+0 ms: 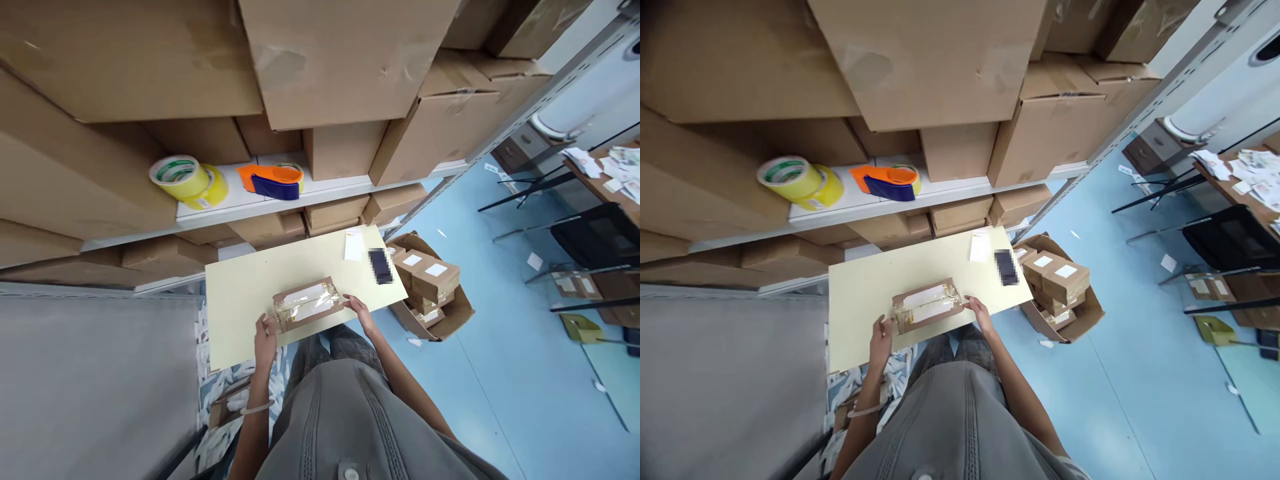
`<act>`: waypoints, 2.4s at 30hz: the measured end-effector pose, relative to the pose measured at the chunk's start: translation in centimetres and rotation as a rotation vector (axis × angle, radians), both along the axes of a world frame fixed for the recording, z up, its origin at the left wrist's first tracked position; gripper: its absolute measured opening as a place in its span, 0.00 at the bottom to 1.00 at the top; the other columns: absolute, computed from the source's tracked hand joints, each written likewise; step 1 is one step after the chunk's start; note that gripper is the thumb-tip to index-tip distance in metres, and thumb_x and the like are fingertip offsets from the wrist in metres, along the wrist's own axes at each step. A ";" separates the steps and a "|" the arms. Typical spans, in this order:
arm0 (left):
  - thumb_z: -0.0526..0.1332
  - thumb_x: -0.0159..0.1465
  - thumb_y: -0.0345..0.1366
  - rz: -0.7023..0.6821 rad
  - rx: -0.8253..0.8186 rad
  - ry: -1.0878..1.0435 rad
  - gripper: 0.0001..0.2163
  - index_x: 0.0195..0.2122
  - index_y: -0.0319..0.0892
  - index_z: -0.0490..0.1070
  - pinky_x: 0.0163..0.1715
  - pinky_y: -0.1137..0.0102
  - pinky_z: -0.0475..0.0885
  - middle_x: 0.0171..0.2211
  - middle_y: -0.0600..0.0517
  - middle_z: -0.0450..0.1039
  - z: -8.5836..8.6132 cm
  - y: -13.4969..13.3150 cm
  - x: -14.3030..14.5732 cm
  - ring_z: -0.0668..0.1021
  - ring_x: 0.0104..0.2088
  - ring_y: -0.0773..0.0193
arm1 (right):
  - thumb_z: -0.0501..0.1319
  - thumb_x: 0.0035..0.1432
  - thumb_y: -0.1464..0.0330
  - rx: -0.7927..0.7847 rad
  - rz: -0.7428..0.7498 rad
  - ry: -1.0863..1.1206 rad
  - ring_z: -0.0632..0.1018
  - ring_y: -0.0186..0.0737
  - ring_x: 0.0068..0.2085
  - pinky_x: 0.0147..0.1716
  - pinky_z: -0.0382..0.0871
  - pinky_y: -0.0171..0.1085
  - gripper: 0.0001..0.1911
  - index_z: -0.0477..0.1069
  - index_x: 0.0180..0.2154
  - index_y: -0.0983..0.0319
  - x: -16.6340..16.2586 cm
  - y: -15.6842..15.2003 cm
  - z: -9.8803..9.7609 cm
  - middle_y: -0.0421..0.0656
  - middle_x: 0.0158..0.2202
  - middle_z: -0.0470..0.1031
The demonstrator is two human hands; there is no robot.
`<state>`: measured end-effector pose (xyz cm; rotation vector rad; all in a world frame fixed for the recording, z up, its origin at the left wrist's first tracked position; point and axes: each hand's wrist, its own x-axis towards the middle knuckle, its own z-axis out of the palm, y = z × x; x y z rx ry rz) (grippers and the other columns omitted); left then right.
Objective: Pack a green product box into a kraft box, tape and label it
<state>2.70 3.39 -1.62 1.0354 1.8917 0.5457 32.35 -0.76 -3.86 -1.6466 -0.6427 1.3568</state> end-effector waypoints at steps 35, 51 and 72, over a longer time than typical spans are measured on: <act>0.52 0.68 0.41 -0.541 0.230 -0.333 0.15 0.51 0.48 0.71 0.64 0.56 0.57 0.54 0.47 0.72 1.6 3.2 23.7 0.70 0.59 0.53 | 0.48 0.63 0.77 0.064 0.761 -1.148 0.79 0.41 0.49 0.66 0.46 0.43 0.23 0.75 0.52 0.59 14.0 17.6 -6.9 0.47 0.50 0.79; 0.58 0.64 0.48 -0.453 0.094 -0.486 0.16 0.48 0.46 0.72 0.58 0.59 0.66 0.51 0.45 0.75 0.3 -0.3 24.6 0.75 0.54 0.53 | 0.53 0.69 0.61 0.144 0.274 -1.054 0.78 0.46 0.42 0.54 0.57 0.44 0.17 0.78 0.37 0.61 12.5 12.1 -1.3 0.47 0.39 0.81; 0.66 0.53 0.45 -0.215 0.059 -0.721 0.15 0.37 0.40 0.73 0.43 0.63 0.72 0.37 0.46 0.79 0.9 3.8 27.2 0.78 0.39 0.55 | 0.59 0.63 0.54 0.409 0.497 -0.531 0.76 0.49 0.46 0.51 0.62 0.48 0.13 0.80 0.37 0.51 11.3 -2.1 7.5 0.43 0.42 0.81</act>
